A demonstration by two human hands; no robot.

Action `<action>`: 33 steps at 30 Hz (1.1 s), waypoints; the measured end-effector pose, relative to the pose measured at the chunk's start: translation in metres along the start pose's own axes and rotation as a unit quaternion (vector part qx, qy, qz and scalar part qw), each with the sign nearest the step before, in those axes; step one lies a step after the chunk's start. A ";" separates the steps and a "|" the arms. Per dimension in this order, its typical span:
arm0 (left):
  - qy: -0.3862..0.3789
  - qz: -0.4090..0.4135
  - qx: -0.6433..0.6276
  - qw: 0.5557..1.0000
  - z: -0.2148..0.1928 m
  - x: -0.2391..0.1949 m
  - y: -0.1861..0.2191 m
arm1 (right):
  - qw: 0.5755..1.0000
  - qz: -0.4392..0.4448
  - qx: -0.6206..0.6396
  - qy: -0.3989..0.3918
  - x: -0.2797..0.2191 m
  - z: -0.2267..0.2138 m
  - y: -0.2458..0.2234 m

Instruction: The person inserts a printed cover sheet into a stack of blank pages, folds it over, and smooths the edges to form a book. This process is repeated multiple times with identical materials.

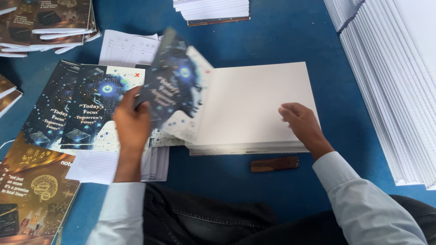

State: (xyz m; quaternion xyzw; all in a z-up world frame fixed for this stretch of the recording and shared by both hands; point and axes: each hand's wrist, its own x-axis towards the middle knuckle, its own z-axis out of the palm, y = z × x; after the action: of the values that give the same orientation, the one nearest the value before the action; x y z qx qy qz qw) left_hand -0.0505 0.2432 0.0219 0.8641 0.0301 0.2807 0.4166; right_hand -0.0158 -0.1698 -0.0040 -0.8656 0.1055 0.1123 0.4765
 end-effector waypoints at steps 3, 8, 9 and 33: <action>0.017 -0.025 -0.100 0.995 -0.025 -0.003 -0.052 | 0.985 -0.013 -0.156 0.070 0.008 -0.005 0.015; 0.060 -0.108 -0.101 0.987 -0.068 -0.004 -0.115 | 0.940 0.051 -0.323 0.093 0.025 -0.012 0.043; 0.074 -0.132 -0.079 0.985 -0.075 -0.004 -0.123 | 0.939 0.071 -0.320 0.100 0.028 -0.013 0.048; 0.030 -0.115 0.403 0.908 -0.051 -0.022 -0.154 | 0.962 0.118 -0.162 0.185 -0.009 -0.031 -0.008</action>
State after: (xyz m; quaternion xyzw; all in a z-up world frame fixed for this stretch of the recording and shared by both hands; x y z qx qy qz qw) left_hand -0.0671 0.3724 -0.0764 0.9404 0.2517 0.2205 0.0613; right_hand -0.0192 -0.1914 0.0211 -0.9181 0.2736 0.0215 0.2858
